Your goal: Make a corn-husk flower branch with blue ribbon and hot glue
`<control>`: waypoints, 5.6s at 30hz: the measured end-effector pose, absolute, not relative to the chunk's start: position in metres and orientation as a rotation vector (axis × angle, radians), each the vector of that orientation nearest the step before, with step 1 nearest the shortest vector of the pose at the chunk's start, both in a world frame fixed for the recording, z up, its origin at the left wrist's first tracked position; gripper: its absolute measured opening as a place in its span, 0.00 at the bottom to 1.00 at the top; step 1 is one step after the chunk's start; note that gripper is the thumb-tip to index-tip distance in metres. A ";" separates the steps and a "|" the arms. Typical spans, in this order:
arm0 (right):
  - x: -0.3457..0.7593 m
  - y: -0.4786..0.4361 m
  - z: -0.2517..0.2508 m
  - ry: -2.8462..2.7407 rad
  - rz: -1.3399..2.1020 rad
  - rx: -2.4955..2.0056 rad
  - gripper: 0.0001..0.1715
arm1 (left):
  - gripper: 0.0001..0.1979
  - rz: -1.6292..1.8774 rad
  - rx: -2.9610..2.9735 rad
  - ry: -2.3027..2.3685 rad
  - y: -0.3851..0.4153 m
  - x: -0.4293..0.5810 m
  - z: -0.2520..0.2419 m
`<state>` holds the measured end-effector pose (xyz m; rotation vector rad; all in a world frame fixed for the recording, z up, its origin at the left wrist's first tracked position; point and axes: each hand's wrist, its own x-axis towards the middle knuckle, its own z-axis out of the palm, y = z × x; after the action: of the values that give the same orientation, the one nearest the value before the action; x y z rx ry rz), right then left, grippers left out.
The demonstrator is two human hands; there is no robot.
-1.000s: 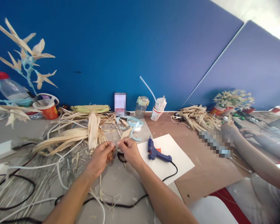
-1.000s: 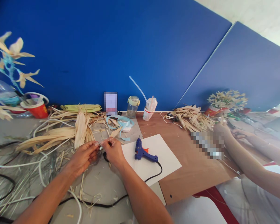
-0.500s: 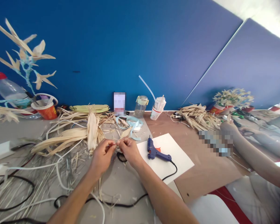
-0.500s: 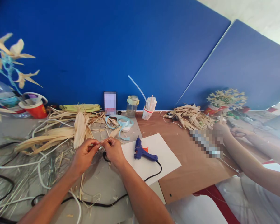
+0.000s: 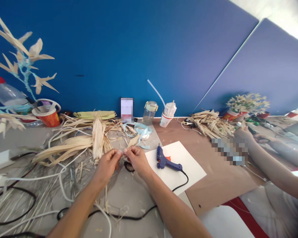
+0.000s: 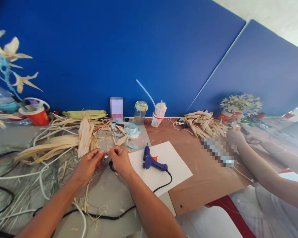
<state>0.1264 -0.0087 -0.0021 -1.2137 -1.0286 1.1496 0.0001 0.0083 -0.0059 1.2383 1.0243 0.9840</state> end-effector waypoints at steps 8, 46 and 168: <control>0.127 -0.009 0.001 -0.992 1.174 -1.211 0.16 | 0.18 1.069 1.165 0.971 0.011 -0.001 -0.005; 0.152 -0.013 0.027 -2.085 0.292 -2.048 0.14 | 0.15 1.271 0.668 0.771 0.027 -0.016 0.001; 0.121 -0.023 -0.004 -1.215 1.258 -1.242 0.11 | 0.17 1.302 0.945 1.051 0.016 -0.007 -0.005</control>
<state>0.1210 -0.0229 -0.0041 -1.2424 -1.2148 1.2584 -0.0070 0.0164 -0.0051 0.9450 1.0511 1.3017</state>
